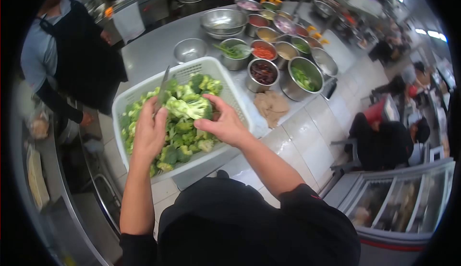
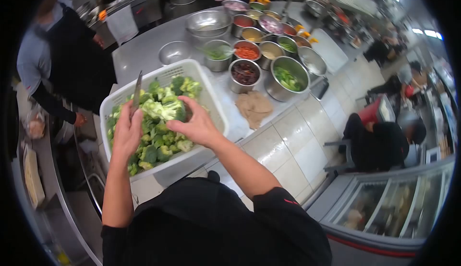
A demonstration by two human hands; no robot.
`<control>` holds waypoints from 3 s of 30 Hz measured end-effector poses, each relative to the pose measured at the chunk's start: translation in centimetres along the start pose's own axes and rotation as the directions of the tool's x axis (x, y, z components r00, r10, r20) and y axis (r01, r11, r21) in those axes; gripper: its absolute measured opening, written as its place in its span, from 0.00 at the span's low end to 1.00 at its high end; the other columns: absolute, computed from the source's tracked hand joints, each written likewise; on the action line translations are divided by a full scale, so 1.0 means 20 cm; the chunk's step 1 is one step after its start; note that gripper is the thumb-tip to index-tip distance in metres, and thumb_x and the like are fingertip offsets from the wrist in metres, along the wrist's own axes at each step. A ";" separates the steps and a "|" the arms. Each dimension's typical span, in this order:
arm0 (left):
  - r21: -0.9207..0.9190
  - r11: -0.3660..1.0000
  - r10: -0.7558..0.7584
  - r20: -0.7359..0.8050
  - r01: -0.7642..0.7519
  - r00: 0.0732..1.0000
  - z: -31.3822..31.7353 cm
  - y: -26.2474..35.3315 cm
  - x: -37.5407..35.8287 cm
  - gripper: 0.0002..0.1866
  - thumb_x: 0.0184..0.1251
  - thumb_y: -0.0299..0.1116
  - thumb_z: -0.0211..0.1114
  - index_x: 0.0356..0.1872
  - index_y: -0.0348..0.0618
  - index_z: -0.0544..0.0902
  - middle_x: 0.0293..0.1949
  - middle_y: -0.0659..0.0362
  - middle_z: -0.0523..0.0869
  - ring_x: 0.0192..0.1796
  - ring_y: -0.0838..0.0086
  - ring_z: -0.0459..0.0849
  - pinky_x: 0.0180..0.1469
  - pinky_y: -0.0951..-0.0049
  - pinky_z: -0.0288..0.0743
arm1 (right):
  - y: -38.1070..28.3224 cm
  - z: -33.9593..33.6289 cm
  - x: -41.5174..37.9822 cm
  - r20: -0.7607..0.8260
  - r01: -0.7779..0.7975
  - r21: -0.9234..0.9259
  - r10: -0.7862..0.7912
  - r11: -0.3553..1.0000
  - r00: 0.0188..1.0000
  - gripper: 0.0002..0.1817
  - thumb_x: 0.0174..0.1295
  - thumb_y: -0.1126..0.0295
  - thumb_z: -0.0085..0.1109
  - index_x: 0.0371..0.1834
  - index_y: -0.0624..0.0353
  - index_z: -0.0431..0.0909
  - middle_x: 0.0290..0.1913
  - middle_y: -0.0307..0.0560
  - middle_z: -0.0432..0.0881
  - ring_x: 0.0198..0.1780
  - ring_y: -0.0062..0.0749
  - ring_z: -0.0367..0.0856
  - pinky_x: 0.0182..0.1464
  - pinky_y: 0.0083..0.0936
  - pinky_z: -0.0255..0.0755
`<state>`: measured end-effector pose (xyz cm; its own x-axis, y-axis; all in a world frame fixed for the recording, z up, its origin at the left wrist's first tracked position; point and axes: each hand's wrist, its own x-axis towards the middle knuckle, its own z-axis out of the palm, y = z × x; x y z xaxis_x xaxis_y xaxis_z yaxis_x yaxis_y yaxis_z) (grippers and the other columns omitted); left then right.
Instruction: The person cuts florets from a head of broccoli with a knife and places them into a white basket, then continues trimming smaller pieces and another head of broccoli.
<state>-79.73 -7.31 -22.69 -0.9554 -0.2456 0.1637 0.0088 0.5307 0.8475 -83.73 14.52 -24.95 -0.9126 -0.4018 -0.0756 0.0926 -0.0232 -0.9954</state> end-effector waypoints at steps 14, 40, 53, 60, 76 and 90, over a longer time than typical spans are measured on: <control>0.498 0.795 0.230 0.279 -0.345 0.932 0.12 0.07 -0.18 0.09 0.76 0.35 0.54 0.38 0.40 0.73 0.30 0.48 0.84 0.31 0.51 0.86 0.31 0.52 0.80 | 0.12 0.12 0.00 -0.179 0.065 0.592 0.053 0.804 0.982 0.38 0.62 0.70 0.66 0.72 0.58 0.55 0.61 0.55 0.75 0.57 0.46 0.82 0.60 0.44 0.77; 0.324 0.895 0.176 0.375 -0.307 0.910 0.14 0.22 -0.19 0.12 0.78 0.39 0.52 0.41 0.39 0.72 0.25 0.43 0.85 0.31 0.44 0.85 0.35 0.44 0.76 | 0.08 0.00 -0.04 0.110 -0.102 0.796 0.023 0.597 0.994 0.28 0.67 0.69 0.41 0.72 0.63 0.63 0.66 0.59 0.74 0.67 0.53 0.74 0.68 0.46 0.69; 0.314 0.908 0.110 0.463 -0.279 0.880 0.13 0.20 -0.19 0.13 0.78 0.38 0.52 0.45 0.36 0.73 0.27 0.41 0.84 0.33 0.42 0.84 0.36 0.45 0.77 | 0.07 -0.07 -0.05 0.194 -0.194 0.689 0.080 0.699 0.978 0.28 0.63 0.72 0.42 0.70 0.62 0.66 0.63 0.57 0.77 0.65 0.48 0.76 0.68 0.47 0.68; 0.413 0.830 0.199 0.409 -0.375 0.891 0.28 0.09 -0.17 0.09 0.71 0.34 0.57 0.41 0.37 0.73 0.28 0.45 0.84 0.30 0.46 0.86 0.33 0.47 0.79 | 0.05 -0.05 -0.08 0.081 -0.235 0.666 0.244 0.708 0.966 0.28 0.60 0.76 0.46 0.68 0.63 0.68 0.61 0.49 0.77 0.62 0.39 0.75 0.69 0.47 0.64; 0.611 0.773 -0.042 0.317 -0.170 0.947 0.14 0.10 0.18 0.28 0.59 0.41 0.73 0.60 0.46 0.77 0.57 0.38 0.76 0.50 0.46 0.86 0.54 0.53 0.82 | 0.04 -0.08 -0.07 0.055 0.147 -0.806 -0.176 0.573 0.983 0.34 0.61 0.69 0.66 0.71 0.65 0.68 0.74 0.65 0.66 0.72 0.53 0.69 0.72 0.39 0.64; -0.155 0.958 -0.262 -0.132 0.241 0.956 -0.38 0.09 -0.21 0.24 0.59 0.35 0.73 0.57 0.42 0.80 0.33 0.60 0.84 0.26 0.80 0.79 0.28 0.78 0.73 | 0.05 -0.05 0.22 0.179 0.283 -0.894 -0.303 0.347 0.936 0.42 0.57 0.57 0.71 0.74 0.56 0.65 0.75 0.68 0.61 0.73 0.65 0.61 0.73 0.50 0.59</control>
<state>-73.35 -11.56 -18.01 -0.8770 -0.4805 0.0010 -0.1760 0.3231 0.9298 -87.99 13.60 -26.34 -0.8112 -0.5329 0.2409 -0.5822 0.6969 -0.4189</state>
